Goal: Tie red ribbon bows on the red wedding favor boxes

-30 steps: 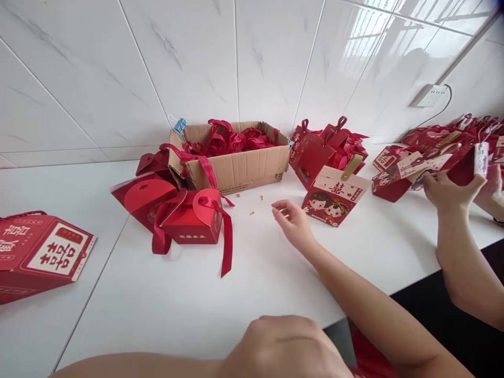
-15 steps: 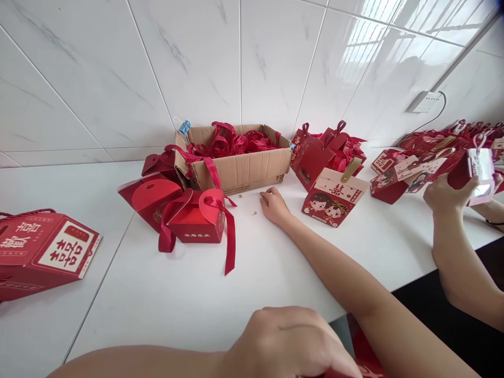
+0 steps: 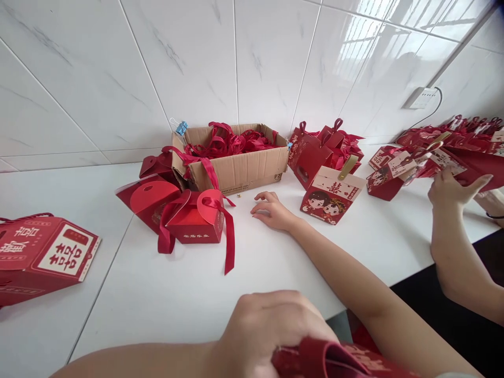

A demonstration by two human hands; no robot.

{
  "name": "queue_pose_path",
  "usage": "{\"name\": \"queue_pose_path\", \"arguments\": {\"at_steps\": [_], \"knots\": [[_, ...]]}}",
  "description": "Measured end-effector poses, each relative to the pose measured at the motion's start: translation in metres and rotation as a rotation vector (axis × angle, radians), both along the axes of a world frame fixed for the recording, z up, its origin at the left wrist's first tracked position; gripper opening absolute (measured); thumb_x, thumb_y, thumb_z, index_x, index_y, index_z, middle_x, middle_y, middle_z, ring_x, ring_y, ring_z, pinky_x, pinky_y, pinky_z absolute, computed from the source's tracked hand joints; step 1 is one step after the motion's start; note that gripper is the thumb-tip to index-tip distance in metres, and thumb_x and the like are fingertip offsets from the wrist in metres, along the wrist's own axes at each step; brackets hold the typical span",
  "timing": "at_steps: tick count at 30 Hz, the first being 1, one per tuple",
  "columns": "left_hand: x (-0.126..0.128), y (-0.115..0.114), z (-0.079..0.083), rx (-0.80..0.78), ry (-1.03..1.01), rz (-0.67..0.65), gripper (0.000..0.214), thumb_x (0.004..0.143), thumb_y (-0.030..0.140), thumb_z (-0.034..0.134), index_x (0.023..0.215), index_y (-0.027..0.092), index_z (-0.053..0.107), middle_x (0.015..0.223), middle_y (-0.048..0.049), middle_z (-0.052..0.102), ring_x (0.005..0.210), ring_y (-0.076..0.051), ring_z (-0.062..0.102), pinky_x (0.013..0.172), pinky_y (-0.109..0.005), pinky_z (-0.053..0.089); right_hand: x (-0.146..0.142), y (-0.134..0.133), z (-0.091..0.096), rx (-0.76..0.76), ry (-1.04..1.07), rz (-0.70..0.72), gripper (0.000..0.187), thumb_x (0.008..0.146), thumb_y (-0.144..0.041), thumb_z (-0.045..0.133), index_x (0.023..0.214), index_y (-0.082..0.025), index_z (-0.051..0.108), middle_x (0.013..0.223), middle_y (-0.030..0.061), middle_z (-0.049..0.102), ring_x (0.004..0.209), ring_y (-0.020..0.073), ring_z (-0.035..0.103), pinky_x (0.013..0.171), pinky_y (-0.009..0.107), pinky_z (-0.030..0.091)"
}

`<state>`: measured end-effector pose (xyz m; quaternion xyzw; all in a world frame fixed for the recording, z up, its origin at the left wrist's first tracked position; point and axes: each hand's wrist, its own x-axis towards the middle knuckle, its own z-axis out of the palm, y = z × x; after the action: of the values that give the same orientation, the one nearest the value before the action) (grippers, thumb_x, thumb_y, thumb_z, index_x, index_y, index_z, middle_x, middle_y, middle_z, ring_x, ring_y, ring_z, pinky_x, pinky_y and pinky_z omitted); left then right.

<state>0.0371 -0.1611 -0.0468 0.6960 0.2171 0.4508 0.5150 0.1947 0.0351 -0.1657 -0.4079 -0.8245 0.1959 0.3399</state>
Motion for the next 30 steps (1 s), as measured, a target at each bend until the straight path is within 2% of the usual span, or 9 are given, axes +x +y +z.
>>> {"name": "queue_pose_path", "arguments": {"at_steps": [3,6,8,10,13,15,17,21,30], "knots": [[-0.002,0.019,0.012,0.008,0.145,0.138,0.007,0.072,0.019,0.065,0.065,0.019,0.065,0.057,-0.0024,0.063,0.048,-0.013,0.056,0.046,-0.024,0.045,-0.003,0.003,0.006,0.004,0.087,-0.046,0.006,0.079,-0.024,0.069,0.074,-0.022,0.072,0.101,0.0081,0.061,0.102,0.0235,0.052,0.096,0.043,0.043],[-0.007,0.053,0.014,-0.055,0.197,0.308,0.017,0.077,0.026,0.064,0.062,0.02,0.06,0.052,0.0025,0.055,0.046,-0.01,0.049,0.046,-0.022,0.042,0.009,0.0,0.029,0.027,0.225,-0.147,0.016,0.082,-0.036,0.065,0.077,-0.021,0.069,0.087,0.0061,0.063,0.087,0.0205,0.059,0.083,0.038,0.048],[-0.011,0.077,0.008,-0.133,0.159,0.417,0.017,0.078,0.03,0.065,0.065,0.02,0.06,0.054,0.004,0.054,0.048,-0.01,0.048,0.049,-0.022,0.042,0.025,-0.01,0.05,0.066,0.339,-0.236,0.024,0.088,-0.044,0.056,0.086,-0.022,0.067,0.087,0.0058,0.064,0.082,0.0191,0.06,0.076,0.035,0.049],[-0.012,0.097,-0.002,-0.189,0.135,0.475,0.017,0.078,0.033,0.067,0.069,0.02,0.062,0.056,0.0042,0.054,0.051,-0.01,0.05,0.051,-0.022,0.043,0.04,-0.027,0.071,0.15,0.478,-0.33,0.026,0.092,-0.045,0.048,0.094,-0.024,0.063,0.096,0.0065,0.062,0.093,0.0199,0.059,0.079,0.035,0.048],[-0.013,0.113,-0.017,-0.217,0.132,0.51,0.019,0.078,0.036,0.067,0.071,0.019,0.062,0.056,0.0038,0.055,0.053,-0.012,0.052,0.053,-0.023,0.043,0.045,-0.057,0.088,0.348,0.791,-0.32,0.013,0.085,-0.039,0.062,0.084,-0.026,0.065,0.099,0.0058,0.058,0.1,0.0222,0.058,0.082,0.038,0.047],[-0.012,0.117,-0.023,-0.201,0.129,0.539,0.018,0.077,0.036,0.067,0.076,0.018,0.065,0.064,0.001,0.063,0.061,-0.014,0.058,0.058,-0.024,0.046,0.036,-0.075,0.09,0.399,0.751,-0.276,0.008,0.082,-0.035,0.066,0.081,-0.027,0.067,0.101,0.0056,0.057,0.103,0.0236,0.058,0.086,0.042,0.046],[-0.011,0.119,-0.025,-0.172,0.123,0.569,0.018,0.077,0.035,0.068,0.08,0.017,0.067,0.074,-0.002,0.068,0.07,-0.017,0.062,0.065,-0.026,0.048,0.019,-0.088,0.086,0.393,0.58,-0.286,0.004,0.08,-0.032,0.069,0.079,-0.028,0.068,0.107,0.0061,0.057,0.103,0.0248,0.057,0.085,0.044,0.046],[-0.01,0.117,-0.024,-0.07,0.137,0.59,0.014,0.079,0.031,0.066,0.078,0.017,0.067,0.078,-0.0026,0.071,0.075,-0.017,0.064,0.072,-0.026,0.049,-0.008,-0.096,0.079,0.516,0.341,-0.339,0.003,0.079,-0.03,0.072,0.077,-0.028,0.071,0.107,0.0066,0.06,0.103,0.0262,0.054,0.084,0.044,0.046],[-0.006,0.111,-0.03,0.127,0.143,0.575,0.008,0.08,0.023,0.064,0.077,0.016,0.067,0.075,-0.0014,0.07,0.069,-0.015,0.062,0.066,-0.024,0.048,-0.014,-0.094,0.072,0.537,0.319,-0.371,0.005,0.079,-0.027,0.071,0.076,-0.023,0.071,0.107,0.0079,0.061,0.101,0.0248,0.055,0.083,0.043,0.047]]}}
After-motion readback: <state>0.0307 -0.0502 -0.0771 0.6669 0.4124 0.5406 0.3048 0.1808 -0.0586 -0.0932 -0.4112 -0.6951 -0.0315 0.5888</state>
